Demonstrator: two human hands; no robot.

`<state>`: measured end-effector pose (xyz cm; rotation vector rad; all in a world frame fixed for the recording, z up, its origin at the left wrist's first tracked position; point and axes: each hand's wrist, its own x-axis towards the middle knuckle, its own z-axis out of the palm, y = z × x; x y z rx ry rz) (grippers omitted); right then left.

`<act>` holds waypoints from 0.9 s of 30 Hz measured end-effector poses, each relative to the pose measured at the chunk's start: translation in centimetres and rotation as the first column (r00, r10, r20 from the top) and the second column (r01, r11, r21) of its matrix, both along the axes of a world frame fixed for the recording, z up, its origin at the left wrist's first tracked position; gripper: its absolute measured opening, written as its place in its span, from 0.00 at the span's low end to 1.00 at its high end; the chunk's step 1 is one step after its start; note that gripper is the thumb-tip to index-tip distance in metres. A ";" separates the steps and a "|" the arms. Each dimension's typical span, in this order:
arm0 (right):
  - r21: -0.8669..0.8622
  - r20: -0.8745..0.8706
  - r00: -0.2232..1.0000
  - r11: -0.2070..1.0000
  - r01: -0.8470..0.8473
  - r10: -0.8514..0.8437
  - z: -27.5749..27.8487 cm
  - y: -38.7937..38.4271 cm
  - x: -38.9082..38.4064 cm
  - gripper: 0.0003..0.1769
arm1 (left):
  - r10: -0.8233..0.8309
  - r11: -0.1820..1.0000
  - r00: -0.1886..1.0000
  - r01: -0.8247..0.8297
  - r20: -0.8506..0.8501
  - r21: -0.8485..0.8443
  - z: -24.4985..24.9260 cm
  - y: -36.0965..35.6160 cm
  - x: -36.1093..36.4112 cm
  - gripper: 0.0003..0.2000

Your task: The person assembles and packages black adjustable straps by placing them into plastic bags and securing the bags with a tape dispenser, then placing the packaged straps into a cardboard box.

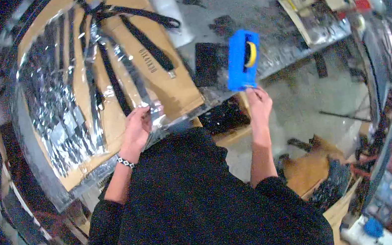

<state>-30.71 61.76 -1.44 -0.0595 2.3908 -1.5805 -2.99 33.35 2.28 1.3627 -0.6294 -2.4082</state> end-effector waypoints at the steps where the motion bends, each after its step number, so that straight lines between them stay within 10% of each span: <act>1: 0.032 0.006 1.000 0.999 -0.030 0.030 0.8 -0.8 0.6 0.14 | 0.010 1.000 1.000 -0.009 0.010 -0.019 0.4 0.0 0.0 0.05; 3: 0.105 0.314 0.946 0.993 0.044 -0.076 4.0 -2.8 3.9 0.13 | 0.000 0.999 0.999 0.001 0.035 -0.042 -0.1 0.1 0.1 0.04; 6: 0.031 0.067 0.985 0.987 -0.159 0.157 2.9 -4.8 7.2 0.13 | -0.017 0.996 1.000 0.017 -0.001 -0.090 -2.6 0.1 0.5 0.03; 11: -0.224 0.279 0.719 0.771 -0.596 0.637 9.0 -15.2 10.8 0.11 | -0.073 0.989 0.996 0.067 -0.042 -0.130 -2.9 0.5 0.3 0.04; 27: -0.298 0.438 0.537 0.680 -0.670 0.721 6.2 -24.5 12.8 0.08 | 0.027 0.988 1.000 -0.026 0.006 -0.150 -1.0 1.3 1.2 0.04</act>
